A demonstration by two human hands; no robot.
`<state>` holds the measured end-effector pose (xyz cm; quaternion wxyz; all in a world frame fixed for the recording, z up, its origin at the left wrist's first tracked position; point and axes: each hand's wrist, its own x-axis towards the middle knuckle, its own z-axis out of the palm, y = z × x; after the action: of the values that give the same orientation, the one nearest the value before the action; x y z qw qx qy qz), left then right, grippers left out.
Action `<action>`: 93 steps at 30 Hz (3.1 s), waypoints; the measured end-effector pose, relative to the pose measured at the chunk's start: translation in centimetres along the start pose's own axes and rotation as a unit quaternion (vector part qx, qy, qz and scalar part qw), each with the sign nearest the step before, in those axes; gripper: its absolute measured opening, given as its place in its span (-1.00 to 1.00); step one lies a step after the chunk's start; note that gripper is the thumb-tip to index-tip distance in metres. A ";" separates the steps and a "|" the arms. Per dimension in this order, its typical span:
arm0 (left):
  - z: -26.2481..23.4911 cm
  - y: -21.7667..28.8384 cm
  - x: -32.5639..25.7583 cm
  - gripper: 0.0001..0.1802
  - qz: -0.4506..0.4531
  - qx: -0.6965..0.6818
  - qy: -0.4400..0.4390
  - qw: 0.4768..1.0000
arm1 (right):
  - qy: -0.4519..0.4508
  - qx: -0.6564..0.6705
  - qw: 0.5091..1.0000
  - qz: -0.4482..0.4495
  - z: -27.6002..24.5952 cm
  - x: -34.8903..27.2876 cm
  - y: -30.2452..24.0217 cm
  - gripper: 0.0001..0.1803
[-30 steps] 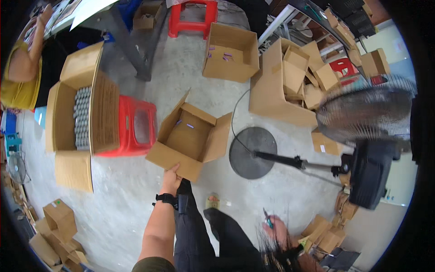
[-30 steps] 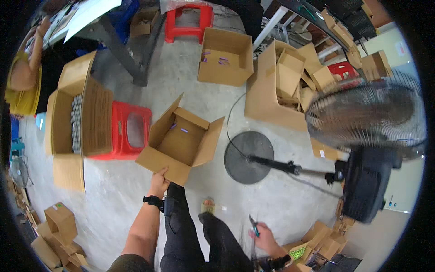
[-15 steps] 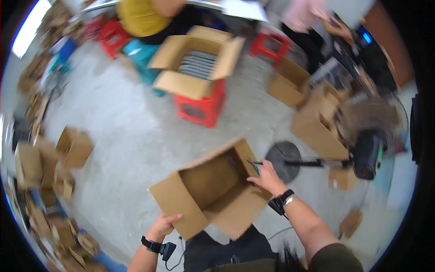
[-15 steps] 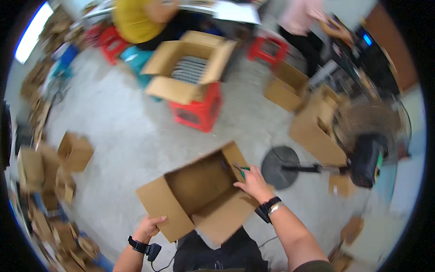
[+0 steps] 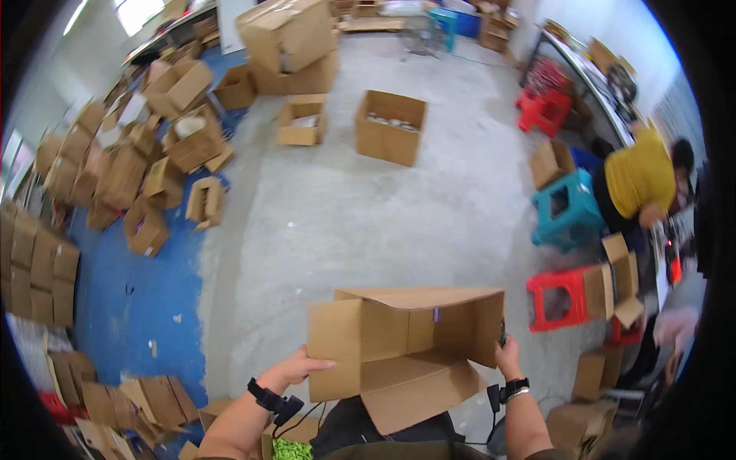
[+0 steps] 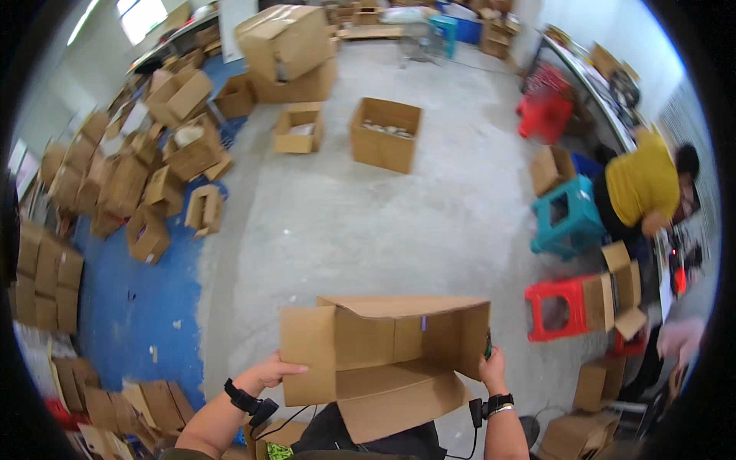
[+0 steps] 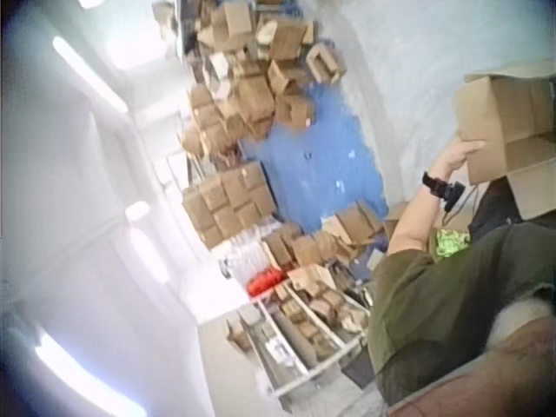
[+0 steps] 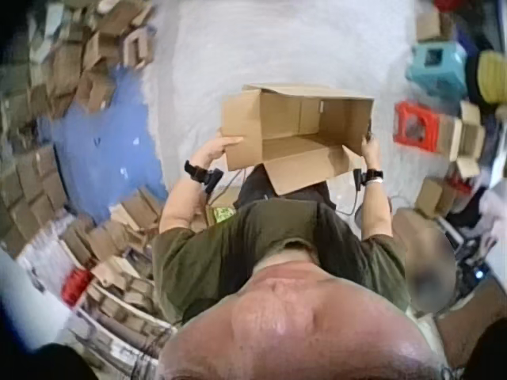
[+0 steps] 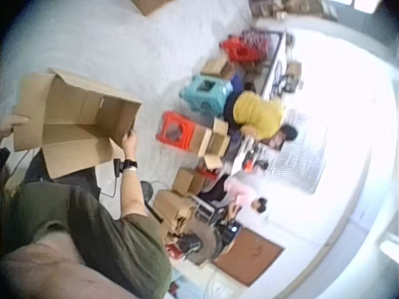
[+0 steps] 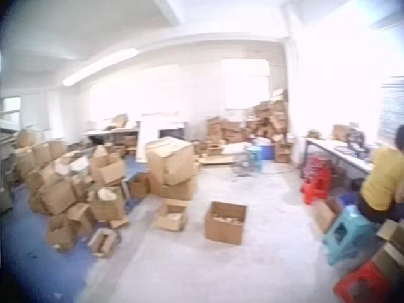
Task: Clipping wires from recycled battery cells using diagonal pliers.
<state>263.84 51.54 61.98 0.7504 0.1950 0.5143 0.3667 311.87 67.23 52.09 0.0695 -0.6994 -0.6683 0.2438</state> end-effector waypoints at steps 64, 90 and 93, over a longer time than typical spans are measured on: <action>-181.6 10.7 -88.3 -0.68 0.048 -0.337 0.610 0.716 | -0.377 -0.005 0.859 -0.348 111.9 -40.8 -196.6 -0.78; -237.9 22.0 -52.6 -0.63 -0.029 0.248 0.349 0.904 | -0.139 0.052 0.965 0.216 151.6 -35.0 -198.1 -0.89; -240.9 21.4 -51.2 -0.58 -0.004 0.299 0.302 0.905 | -0.119 0.098 0.945 0.287 152.9 -37.9 -199.8 -0.79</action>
<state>25.69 6.77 13.34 0.4668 0.2880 0.8026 0.2345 66.00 14.96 12.81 -0.0152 -0.8170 -0.4156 0.3995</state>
